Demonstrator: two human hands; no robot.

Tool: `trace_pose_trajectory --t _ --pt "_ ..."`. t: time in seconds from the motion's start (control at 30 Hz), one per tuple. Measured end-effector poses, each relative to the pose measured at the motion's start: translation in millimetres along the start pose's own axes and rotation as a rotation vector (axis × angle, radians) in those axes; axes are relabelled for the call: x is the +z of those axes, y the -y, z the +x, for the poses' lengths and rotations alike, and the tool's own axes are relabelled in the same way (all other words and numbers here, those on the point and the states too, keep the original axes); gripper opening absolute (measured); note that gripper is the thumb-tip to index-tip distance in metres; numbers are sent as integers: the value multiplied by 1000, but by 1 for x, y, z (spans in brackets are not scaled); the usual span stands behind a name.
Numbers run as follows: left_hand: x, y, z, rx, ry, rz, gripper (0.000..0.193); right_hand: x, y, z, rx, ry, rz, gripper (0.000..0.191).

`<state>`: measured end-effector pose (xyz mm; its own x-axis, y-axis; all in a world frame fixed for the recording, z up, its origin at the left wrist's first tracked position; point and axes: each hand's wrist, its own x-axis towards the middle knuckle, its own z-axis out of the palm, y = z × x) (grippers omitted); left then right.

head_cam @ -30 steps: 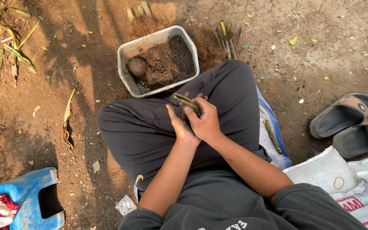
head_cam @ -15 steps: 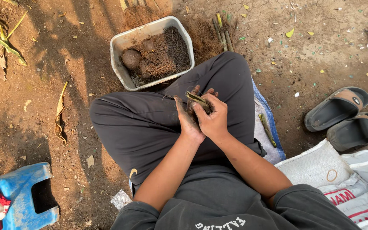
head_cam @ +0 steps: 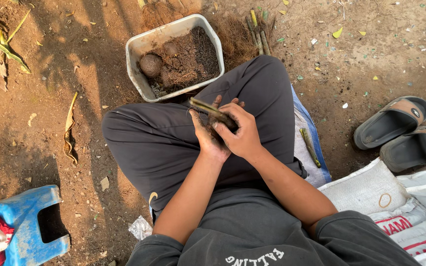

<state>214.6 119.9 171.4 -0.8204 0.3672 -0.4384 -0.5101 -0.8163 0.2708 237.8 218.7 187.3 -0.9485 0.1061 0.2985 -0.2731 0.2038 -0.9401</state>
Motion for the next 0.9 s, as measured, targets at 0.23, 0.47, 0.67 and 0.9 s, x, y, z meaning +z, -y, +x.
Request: trace_pose_trajectory --t 0.23,0.47,0.67,0.9 --pt "-4 12 3 -11 63 -65 91 1 -19 -12 107 -101 62 9" --pt "-7 18 7 -53 44 -73 91 2 -17 -12 47 -192 108 16" --pt "-7 4 10 -50 72 -79 92 4 -2 -1 -251 -184 -134 26" --pt "-9 -13 4 -17 -27 -54 88 10 -7 2 70 -22 70 19"
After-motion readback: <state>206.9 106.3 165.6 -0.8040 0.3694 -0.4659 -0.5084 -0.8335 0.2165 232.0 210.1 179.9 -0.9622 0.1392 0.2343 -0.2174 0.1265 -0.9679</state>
